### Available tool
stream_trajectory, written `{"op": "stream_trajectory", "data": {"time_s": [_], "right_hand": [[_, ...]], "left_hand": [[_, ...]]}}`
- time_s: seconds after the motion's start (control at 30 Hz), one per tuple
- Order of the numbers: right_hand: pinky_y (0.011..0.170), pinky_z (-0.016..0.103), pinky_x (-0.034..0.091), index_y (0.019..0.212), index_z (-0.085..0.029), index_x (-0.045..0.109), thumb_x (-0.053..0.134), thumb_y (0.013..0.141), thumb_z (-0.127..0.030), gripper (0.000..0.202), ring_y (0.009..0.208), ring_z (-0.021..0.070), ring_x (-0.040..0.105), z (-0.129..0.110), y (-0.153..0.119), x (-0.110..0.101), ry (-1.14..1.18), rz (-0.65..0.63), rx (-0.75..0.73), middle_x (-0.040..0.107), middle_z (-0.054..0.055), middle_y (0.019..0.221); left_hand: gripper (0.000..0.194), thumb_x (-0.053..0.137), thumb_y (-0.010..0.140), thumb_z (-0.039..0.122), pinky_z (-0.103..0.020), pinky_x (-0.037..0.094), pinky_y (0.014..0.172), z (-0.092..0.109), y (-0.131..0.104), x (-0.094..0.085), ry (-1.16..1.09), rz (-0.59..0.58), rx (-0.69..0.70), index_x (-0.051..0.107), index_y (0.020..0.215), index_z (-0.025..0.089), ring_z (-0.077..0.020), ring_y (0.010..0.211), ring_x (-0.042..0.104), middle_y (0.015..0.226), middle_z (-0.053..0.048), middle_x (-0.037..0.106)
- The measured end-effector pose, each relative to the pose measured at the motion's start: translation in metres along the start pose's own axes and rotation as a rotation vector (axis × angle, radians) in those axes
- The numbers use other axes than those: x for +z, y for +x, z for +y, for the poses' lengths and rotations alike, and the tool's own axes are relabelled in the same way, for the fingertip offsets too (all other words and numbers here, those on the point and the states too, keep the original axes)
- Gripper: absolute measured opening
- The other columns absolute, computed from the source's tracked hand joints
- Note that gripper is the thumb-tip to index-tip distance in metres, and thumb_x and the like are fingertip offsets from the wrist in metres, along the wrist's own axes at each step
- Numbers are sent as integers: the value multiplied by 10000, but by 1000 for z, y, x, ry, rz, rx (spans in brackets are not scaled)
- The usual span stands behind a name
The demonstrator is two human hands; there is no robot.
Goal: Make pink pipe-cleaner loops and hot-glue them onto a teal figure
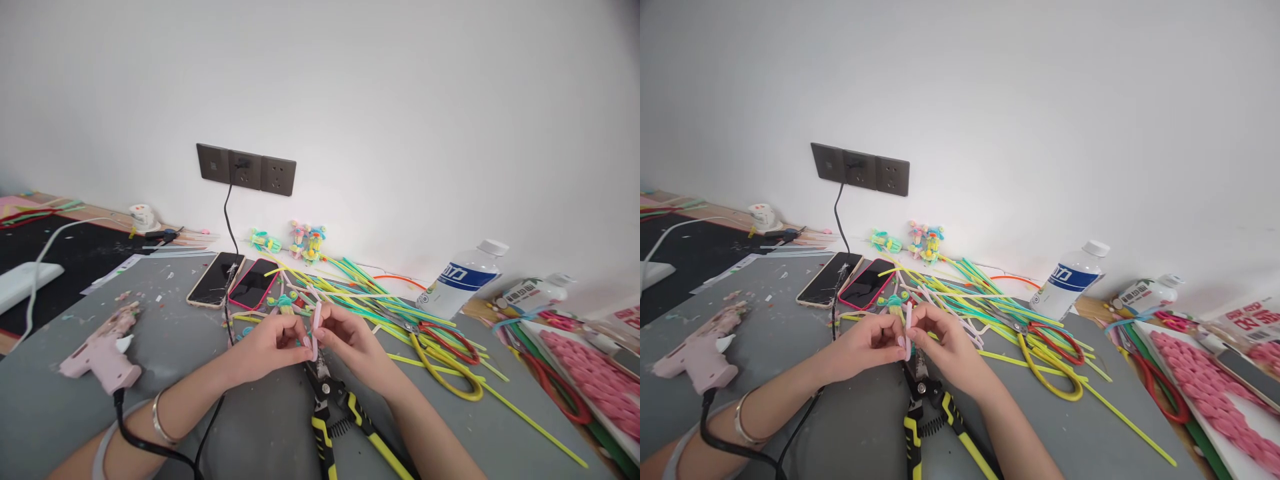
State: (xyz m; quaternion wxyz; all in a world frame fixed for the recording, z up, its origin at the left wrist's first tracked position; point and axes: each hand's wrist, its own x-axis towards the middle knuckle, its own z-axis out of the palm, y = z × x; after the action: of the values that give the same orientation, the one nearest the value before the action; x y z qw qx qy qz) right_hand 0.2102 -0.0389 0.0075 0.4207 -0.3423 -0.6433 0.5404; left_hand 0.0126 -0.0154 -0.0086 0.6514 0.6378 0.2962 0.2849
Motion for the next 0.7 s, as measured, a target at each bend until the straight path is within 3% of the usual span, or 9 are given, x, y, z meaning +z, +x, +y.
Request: {"op": "stream_trajectory", "data": {"time_s": [0.17, 0.43, 0.7], "right_hand": [[667, 276, 461, 839, -189, 614, 695, 885, -459, 286, 690, 146, 560, -3, 2, -3, 40, 47, 5, 598, 8, 766], [715, 295, 459, 863, -200, 666, 674, 906, -427, 231, 749, 167, 571, -3, 2, -5, -58, 3, -12, 623, 23, 798], [707, 306, 468, 839, -213, 668, 681, 903, -408, 206, 781, 186, 571, 0, 1, -1, -166, 35, -62, 638, 38, 831]], "left_hand": [[277, 755, 799, 378, -245, 431, 683, 5, 0, 1, -90, 17, -15, 576, 750, 171, -127, 708, 578, 792, -14, 650], [346, 748, 807, 452, -201, 282, 496, 6, 1, 1, -101, 90, -21, 550, 793, 168, -63, 532, 371, 685, 42, 510], [339, 750, 797, 473, -205, 279, 477, 4, 3, -1, -51, 161, -15, 624, 818, 159, -61, 501, 372, 628, 55, 457]]}}
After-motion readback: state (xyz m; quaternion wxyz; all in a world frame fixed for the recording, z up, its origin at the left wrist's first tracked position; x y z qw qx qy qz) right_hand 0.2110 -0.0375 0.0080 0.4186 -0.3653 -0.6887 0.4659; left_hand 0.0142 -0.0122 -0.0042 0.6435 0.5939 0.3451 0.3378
